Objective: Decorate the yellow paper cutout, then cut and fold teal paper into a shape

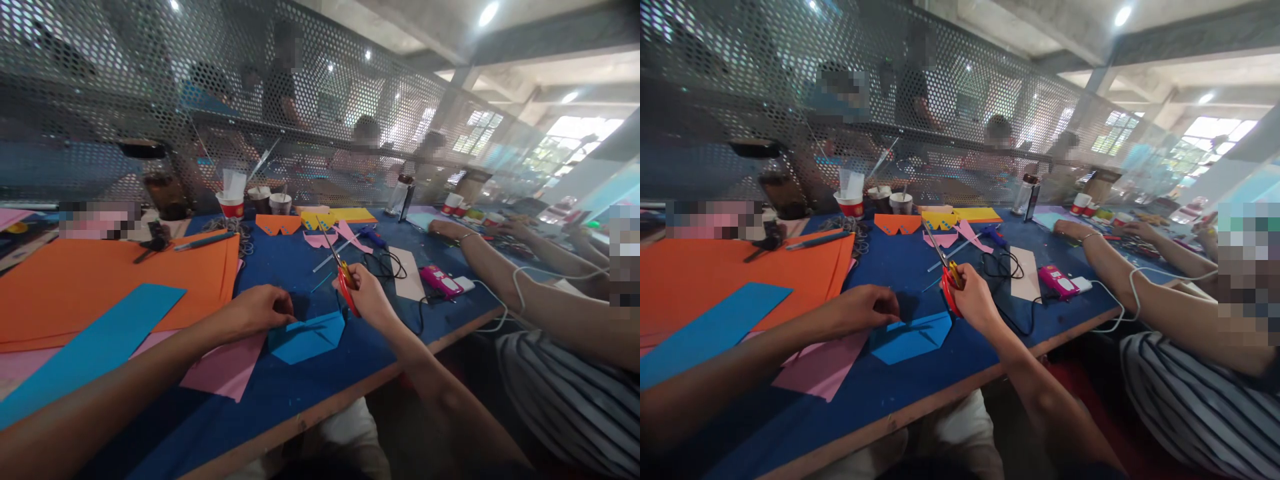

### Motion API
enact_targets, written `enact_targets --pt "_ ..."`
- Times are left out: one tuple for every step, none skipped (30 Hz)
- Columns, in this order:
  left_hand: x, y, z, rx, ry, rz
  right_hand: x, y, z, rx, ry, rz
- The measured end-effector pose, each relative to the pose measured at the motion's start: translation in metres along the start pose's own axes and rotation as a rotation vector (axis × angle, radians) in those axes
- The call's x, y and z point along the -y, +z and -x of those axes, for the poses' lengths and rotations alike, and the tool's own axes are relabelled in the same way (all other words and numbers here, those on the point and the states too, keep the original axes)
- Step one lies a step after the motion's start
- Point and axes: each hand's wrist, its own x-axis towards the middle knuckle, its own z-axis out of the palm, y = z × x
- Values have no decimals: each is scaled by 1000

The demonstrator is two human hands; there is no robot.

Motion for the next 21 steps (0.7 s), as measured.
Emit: enact_targets --pt "-1 0 1 0 8 -9 0 0 0 0 4 -5" --pt "-2 1 2 0 15 -18 0 1 0 -1 8 -11" --pt "-4 1 3 0 21 -27 -1 1 0 -2 13 -15" --pt "-6 1 4 2 25 -34 -1 1 0 -3 17 -19" --pt "-7 1 5 4 26 -39 -2 1 1 -5 20 -22" --pt "-9 1 6 8 25 -42 -3 1 1 -6 22 -24" --pt "-10 1 6 12 23 -43 -3 1 1 -7 24 -26" --pt "-11 1 6 14 18 -42 -4 1 1 -9 24 -30" --pt "-12 2 6 15 12 -38 -4 2 2 -11 23 -34" --pt "-12 2 6 17 7 -31 -4 2 2 -14 21 -39" --pt "-12 3 6 20 3 -18 -4 3 2 -16 21 -47" --pt "-11 3 5 24 -1 -1 -4 3 2 -18 20 -57" --pt "-11 3 5 27 -5 23 -3 4 2 -22 19 -69" --pt "-10 2 5 29 -5 54 -2 4 2 -27 16 -82" --pt "-9 1 6 27 -3 92 0 3 2 -36 12 -92" --pt "-8 -2 6 17 0 134 2 2 2 -48 12 -101" --pt "-7 -5 8 2 4 177 5 2 3 -53 18 -112" --pt "-5 -9 10 -17 10 214 8 0 3 -50 31 -132" --pt "-3 -13 12 -46 11 255 12 -1 5 -36 48 -159" --pt "0 -18 16 -85 7 305 16 -2 6 -6 63 -195" --pt "3 -23 20 -135 -2 367 20 -3 7 31 68 -233"
